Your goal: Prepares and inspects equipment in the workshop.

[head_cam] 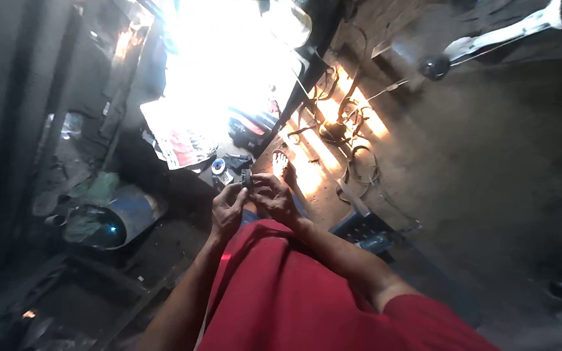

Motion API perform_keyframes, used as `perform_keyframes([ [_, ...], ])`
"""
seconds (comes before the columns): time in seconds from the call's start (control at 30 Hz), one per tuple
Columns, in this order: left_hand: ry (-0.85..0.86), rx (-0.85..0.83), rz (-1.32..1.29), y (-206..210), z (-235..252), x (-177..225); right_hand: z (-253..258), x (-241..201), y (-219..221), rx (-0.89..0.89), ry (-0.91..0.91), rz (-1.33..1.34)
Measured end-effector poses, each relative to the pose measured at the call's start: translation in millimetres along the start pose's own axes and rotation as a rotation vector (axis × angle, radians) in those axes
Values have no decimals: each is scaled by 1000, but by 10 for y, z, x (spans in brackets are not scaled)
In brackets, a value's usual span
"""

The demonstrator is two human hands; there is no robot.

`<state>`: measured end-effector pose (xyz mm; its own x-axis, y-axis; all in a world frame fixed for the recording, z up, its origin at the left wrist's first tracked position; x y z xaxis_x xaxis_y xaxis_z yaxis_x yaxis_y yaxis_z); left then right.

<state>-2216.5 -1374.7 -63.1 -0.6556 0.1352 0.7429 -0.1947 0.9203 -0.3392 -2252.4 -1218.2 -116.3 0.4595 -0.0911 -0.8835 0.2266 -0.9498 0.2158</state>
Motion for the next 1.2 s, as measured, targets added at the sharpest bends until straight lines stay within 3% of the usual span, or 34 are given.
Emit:
perform_keyframes([
  [0.23,-69,-78,79,-58,-5,54,-41,-39,-12,4,-40,50],
  [0.93,-25,-83,18,-165,-58,152,-93,-35,50,-14,-53,-20],
  [1.07,-84,-115,-8,-189,-109,76,-138,8,76,-2,-87,-81],
  [1.2,-259,-104,-21,-222,-151,-31,-241,17,115,-38,-53,-170],
])
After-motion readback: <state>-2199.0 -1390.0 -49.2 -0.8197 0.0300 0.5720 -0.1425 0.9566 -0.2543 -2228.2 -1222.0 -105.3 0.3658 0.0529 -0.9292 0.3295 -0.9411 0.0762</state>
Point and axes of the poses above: each hand's wrist, its own z-axis towards the middle knuckle, its own y-axis out of the palm, x = y × z, the point moved 4 cm from there along z, towards the middle knuckle, and after that the axes turned 6 degrees about x, right-handed, at the moved point
